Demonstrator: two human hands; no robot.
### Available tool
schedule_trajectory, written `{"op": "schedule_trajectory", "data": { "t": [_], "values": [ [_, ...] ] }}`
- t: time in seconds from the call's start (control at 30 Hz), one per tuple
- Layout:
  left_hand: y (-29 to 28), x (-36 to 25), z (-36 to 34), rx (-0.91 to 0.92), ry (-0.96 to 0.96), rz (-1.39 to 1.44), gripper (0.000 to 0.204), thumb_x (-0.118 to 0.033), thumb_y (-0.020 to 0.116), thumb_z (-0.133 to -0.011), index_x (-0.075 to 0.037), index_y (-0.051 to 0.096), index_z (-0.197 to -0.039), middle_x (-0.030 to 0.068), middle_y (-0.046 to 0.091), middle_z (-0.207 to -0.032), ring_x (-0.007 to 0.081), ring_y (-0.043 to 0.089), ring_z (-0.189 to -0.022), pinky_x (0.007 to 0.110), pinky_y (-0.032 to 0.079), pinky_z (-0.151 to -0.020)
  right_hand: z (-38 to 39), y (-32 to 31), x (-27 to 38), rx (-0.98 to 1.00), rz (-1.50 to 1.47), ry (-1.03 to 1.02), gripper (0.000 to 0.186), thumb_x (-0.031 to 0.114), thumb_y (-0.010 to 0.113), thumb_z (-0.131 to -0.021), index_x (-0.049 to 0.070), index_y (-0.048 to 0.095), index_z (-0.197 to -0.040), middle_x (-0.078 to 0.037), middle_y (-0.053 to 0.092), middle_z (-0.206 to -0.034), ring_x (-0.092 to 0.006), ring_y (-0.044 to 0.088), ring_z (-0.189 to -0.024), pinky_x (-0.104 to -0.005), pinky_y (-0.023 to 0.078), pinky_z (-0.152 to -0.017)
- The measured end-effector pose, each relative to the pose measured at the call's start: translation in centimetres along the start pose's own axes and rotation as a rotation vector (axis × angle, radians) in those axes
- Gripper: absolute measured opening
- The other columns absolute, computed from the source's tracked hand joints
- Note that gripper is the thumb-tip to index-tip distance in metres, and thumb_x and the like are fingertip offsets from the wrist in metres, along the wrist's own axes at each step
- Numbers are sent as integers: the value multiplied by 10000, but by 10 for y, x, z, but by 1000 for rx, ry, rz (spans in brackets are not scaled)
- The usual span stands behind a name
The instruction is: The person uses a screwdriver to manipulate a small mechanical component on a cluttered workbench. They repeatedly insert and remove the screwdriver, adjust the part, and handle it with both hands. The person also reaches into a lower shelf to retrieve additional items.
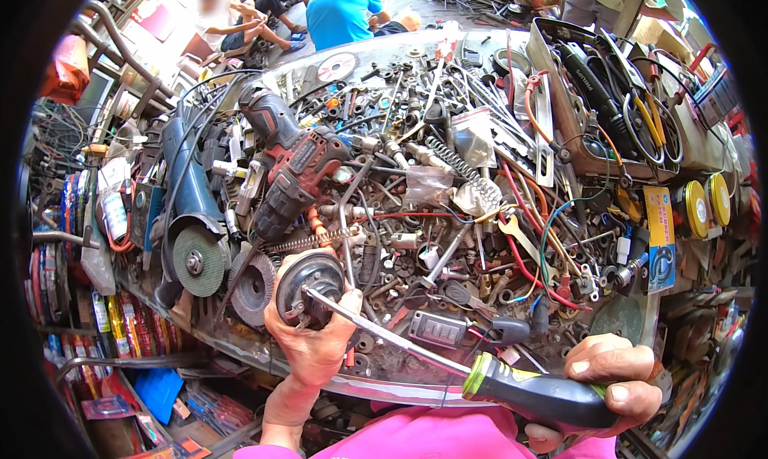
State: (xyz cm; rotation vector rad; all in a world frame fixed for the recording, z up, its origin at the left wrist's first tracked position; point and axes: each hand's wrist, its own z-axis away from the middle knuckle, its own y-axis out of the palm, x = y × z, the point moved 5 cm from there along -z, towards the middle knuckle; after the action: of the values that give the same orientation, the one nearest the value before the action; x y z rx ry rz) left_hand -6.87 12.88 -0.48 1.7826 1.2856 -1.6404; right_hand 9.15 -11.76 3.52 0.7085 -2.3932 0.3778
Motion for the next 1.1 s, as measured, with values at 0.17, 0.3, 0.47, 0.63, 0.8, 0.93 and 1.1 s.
{"op": "schedule_trajectory", "data": {
  "t": [0.17, 0.3, 0.47, 0.63, 0.8, 0.93, 1.1],
  "values": [
    [2, -4, -2, 22, 17, -6, 446, 33, 759, -708, 17, 595, -1122, 48, 574, -940, 105, 579, -791, 249, 488, -748, 12, -13, -7, 51, 122, 31, 735, 532, 800, -774, 63, 463, -1228, -78, 530, -777, -150, 483, -552, -275, 381, -495],
    [5, -3, 0, 45, -23, -5, 437, 46, 755, -715, 26, 595, -1121, 51, 575, -949, 99, 581, -797, 243, 490, -748, 5, -12, -5, 91, 116, 51, 681, 522, 796, -778, 55, 477, -1158, -73, 572, -736, -171, 530, -561, -285, 427, -510],
    [3, -1, 0, -6, -99, 35, 406, 48, 736, -733, 23, 583, -1108, 28, 582, -895, 96, 574, -762, 247, 494, -723, -4, 5, 0, 29, 138, 226, 697, 424, 881, -713, 93, 457, -1157, -113, 609, -867, -202, 596, -686, -307, 495, -648],
    [3, -3, 1, -31, -96, 23, 408, 17, 736, -716, 34, 589, -1096, 46, 581, -903, 121, 583, -768, 266, 492, -721, -3, -8, 1, 154, 217, 259, 779, 477, 926, -602, 113, 483, -1130, -34, 606, -809, -179, 587, -701, -308, 489, -703],
    [6, -5, 4, -60, -154, 30, 424, 11, 739, -724, 40, 581, -1116, 46, 571, -953, 123, 579, -801, 271, 490, -748, -1, -7, -5, 170, 89, 226, 826, 452, 921, -615, 64, 477, -1194, -109, 629, -941, -202, 637, -770, -315, 532, -687],
    [1, 10, 7, -93, -207, 88, 405, -4, 741, -727, 23, 571, -1094, 42, 568, -938, 118, 551, -821, 273, 475, -764, -9, 5, -10, 95, -34, 133, 805, 257, 942, -655, 23, 448, -1245, -234, 608, -1089, -255, 689, -922, -320, 600, -699],
    [7, 1, 7, -63, -177, 15, 382, -14, 724, -724, 11, 568, -1071, 30, 551, -898, 119, 536, -796, 269, 460, -756, -15, -8, -4, 115, 240, -21, 767, 453, 926, -641, -11, 531, -1108, -70, 657, -809, -179, 667, -612, -252, 504, -511]
  ]
}}
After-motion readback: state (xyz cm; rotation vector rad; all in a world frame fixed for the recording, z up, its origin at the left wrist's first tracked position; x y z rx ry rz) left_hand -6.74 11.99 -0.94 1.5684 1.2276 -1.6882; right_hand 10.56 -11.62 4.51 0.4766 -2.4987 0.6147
